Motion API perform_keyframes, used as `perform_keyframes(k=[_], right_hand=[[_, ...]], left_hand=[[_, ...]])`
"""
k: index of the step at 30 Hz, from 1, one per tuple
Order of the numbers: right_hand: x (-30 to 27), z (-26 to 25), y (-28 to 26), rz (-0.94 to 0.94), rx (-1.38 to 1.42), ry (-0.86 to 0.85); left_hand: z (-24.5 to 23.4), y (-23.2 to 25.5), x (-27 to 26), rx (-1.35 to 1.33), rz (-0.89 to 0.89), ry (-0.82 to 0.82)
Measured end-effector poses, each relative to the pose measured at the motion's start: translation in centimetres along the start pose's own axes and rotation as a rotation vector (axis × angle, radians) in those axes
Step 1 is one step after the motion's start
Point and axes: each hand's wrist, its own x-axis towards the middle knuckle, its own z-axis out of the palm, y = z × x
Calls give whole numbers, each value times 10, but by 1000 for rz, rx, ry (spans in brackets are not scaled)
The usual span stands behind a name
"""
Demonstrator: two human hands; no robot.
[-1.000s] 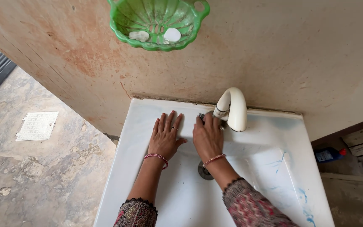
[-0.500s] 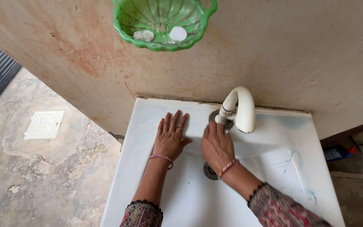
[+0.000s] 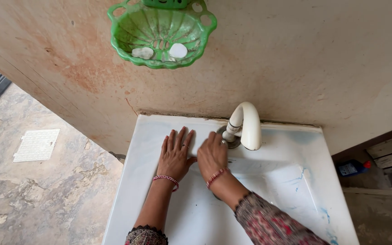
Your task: The person scrubs a white bathroom sink with a steel wool pad, removing blue stains from the basin and surrounding surfaces. The person also wipes the faucet and the area around it.
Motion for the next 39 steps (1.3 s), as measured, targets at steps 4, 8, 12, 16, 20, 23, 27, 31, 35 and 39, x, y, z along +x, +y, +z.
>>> perform_keyframes(k=[4, 8, 12, 16, 20, 23, 27, 31, 35, 39], right_hand=[[25, -12, 3, 14, -10, 60], [3, -10, 9, 42, 61, 74], [-11, 6, 10, 7, 119, 181], [8, 17, 8, 72, 230, 227], [-21, 9, 33, 19, 362, 356], [-62, 30, 71, -28, 551, 439], [-73, 59, 139, 231, 451, 527], [-47, 75, 153, 366, 539, 468], [-52, 75, 136, 204, 664, 480], [-67, 110, 187, 307, 810, 312]], left_hand=[[-5, 3, -3, -16, 4, 1], [-7, 1, -1, -4, -6, -15], [-5, 2, -1, -11, -6, -18], [-6, 6, -7, -44, 1, -12], [-17, 6, 1, 0, -23, -36], [-19, 11, -1, 11, -50, -66], [-13, 8, -1, 25, -55, -71], [-21, 18, 4, 47, -131, -184], [-12, 29, 9, 101, -163, -223], [-2, 25, 12, 11, -198, -233]])
